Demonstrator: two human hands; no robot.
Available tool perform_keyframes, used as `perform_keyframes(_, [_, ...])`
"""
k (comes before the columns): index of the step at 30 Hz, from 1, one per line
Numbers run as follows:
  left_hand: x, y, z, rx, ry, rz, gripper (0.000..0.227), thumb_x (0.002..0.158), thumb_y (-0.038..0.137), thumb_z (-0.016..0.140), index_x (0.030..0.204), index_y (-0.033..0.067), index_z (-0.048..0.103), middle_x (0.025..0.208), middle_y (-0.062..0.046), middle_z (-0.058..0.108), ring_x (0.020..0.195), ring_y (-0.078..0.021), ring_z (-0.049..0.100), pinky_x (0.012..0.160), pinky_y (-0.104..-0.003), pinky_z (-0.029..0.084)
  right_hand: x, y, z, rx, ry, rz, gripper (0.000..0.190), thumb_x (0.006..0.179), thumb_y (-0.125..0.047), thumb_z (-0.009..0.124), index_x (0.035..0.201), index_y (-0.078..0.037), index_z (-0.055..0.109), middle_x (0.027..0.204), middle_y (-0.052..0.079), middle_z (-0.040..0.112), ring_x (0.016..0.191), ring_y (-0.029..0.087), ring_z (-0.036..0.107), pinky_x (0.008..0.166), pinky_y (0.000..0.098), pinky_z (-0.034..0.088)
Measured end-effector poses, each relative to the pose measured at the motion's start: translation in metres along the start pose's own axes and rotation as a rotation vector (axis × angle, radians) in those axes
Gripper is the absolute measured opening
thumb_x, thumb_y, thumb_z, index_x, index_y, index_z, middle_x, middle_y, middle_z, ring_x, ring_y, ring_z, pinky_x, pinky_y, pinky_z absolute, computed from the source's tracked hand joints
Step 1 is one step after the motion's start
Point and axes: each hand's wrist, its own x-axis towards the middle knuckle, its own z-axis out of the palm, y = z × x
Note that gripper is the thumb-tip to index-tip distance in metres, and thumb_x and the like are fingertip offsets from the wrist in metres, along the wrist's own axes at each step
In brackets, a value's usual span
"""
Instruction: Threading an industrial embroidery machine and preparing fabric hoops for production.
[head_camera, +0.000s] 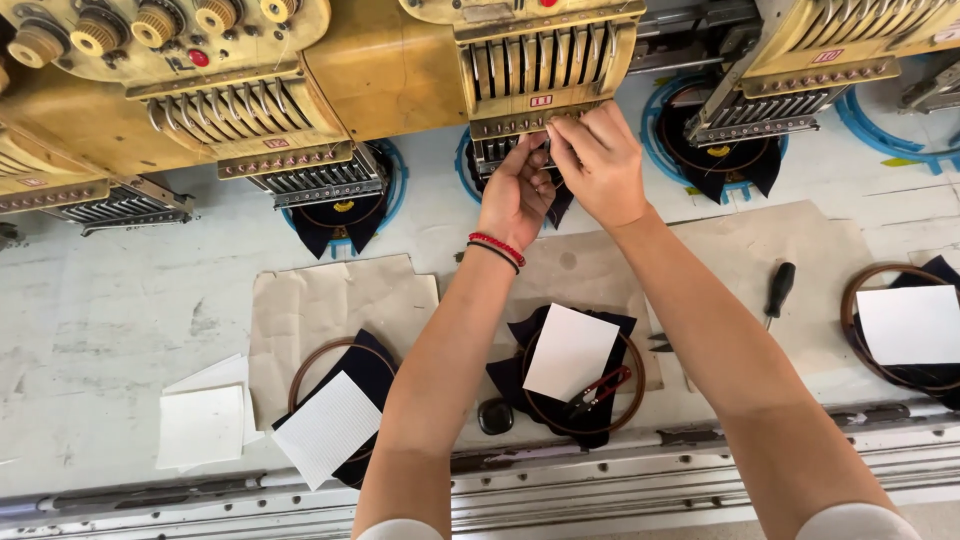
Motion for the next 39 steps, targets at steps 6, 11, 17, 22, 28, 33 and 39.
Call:
perform_keyframes(6, [-0.003, 0.002, 0.001, 0.005, 0.005, -0.002, 0.029, 0.107, 0.032, 0.067, 0.120, 0.0069, 0.071, 0.076, 0.004, 0.056, 0.058, -0.0071, 0.044, 0.054, -0.020, 0.041, 0.002, -0.003, -0.001, 0.150, 0.039, 0.098, 0.002, 0.103, 0.011, 0.080, 0.105, 0.011, 0.078, 0.090, 0.017, 0.066, 0.079, 0.029, 0.056, 0.073, 0.0394, 0.051])
perform_keyframes(11, [0.002, 0.000, -0.003, -0.018, -0.015, -0.002, 0.026, 0.107, 0.030, 0.067, 0.120, 0.0080, 0.071, 0.077, 0.005, 0.055, 0.058, -0.0065, 0.044, 0.053, -0.019, 0.041, 0.001, 0.001, 0.002, 0.156, 0.037, 0.102, 0.003, 0.103, 0.012, 0.079, 0.104, 0.010, 0.078, 0.090, 0.015, 0.064, 0.079, 0.028, 0.054, 0.072, 0.0390, 0.050])
perform_keyframes(17, [0.005, 0.000, -0.003, -0.030, -0.009, -0.008, 0.023, 0.108, 0.027, 0.067, 0.118, 0.0080, 0.072, 0.077, 0.005, 0.055, 0.058, -0.0061, 0.044, 0.053, -0.019, 0.040, -0.005, 0.004, 0.005, 0.121, 0.021, 0.082, 0.002, 0.104, 0.011, 0.079, 0.104, 0.010, 0.076, 0.089, 0.016, 0.063, 0.078, 0.029, 0.054, 0.072, 0.0400, 0.049])
perform_keyframes(22, [0.006, 0.000, -0.004, -0.041, -0.017, -0.002, 0.019, 0.107, 0.026, 0.067, 0.116, 0.0096, 0.072, 0.079, 0.004, 0.056, 0.058, -0.0064, 0.044, 0.054, -0.020, 0.039, -0.005, 0.004, 0.001, 0.124, 0.009, 0.082, 0.003, 0.105, 0.010, 0.078, 0.107, 0.012, 0.077, 0.092, 0.017, 0.062, 0.080, 0.030, 0.056, 0.072, 0.0409, 0.051])
perform_keyframes(28, [0.009, -0.001, -0.003, -0.062, -0.030, -0.013, 0.017, 0.107, 0.026, 0.067, 0.110, 0.0108, 0.072, 0.079, 0.005, 0.056, 0.059, -0.0057, 0.044, 0.055, -0.019, 0.038, -0.008, 0.005, 0.004, 0.133, 0.006, 0.083, 0.003, 0.104, 0.013, 0.077, 0.105, 0.011, 0.076, 0.091, 0.017, 0.064, 0.080, 0.030, 0.055, 0.072, 0.0406, 0.050])
perform_keyframes(33, [0.018, -0.002, -0.006, -0.115, -0.056, 0.005, 0.013, 0.109, 0.019, 0.063, 0.101, 0.0096, 0.068, 0.079, 0.004, 0.055, 0.059, -0.0060, 0.043, 0.053, -0.020, 0.039, -0.004, 0.004, 0.008, 0.079, -0.033, 0.121, 0.007, 0.103, 0.012, 0.077, 0.099, 0.007, 0.074, 0.092, 0.014, 0.063, 0.082, 0.029, 0.057, 0.074, 0.0396, 0.052])
perform_keyframes(39, [0.009, 0.004, -0.005, 0.068, -0.044, 0.134, 0.012, 0.105, 0.009, 0.067, 0.094, 0.0051, 0.072, 0.075, 0.000, 0.059, 0.058, -0.0113, 0.047, 0.052, -0.025, 0.039, -0.002, -0.005, -0.004, -0.066, -0.077, 0.020, 0.013, 0.106, 0.005, 0.077, 0.119, 0.004, 0.078, 0.113, 0.015, 0.069, 0.092, 0.031, 0.062, 0.074, 0.0374, 0.056])
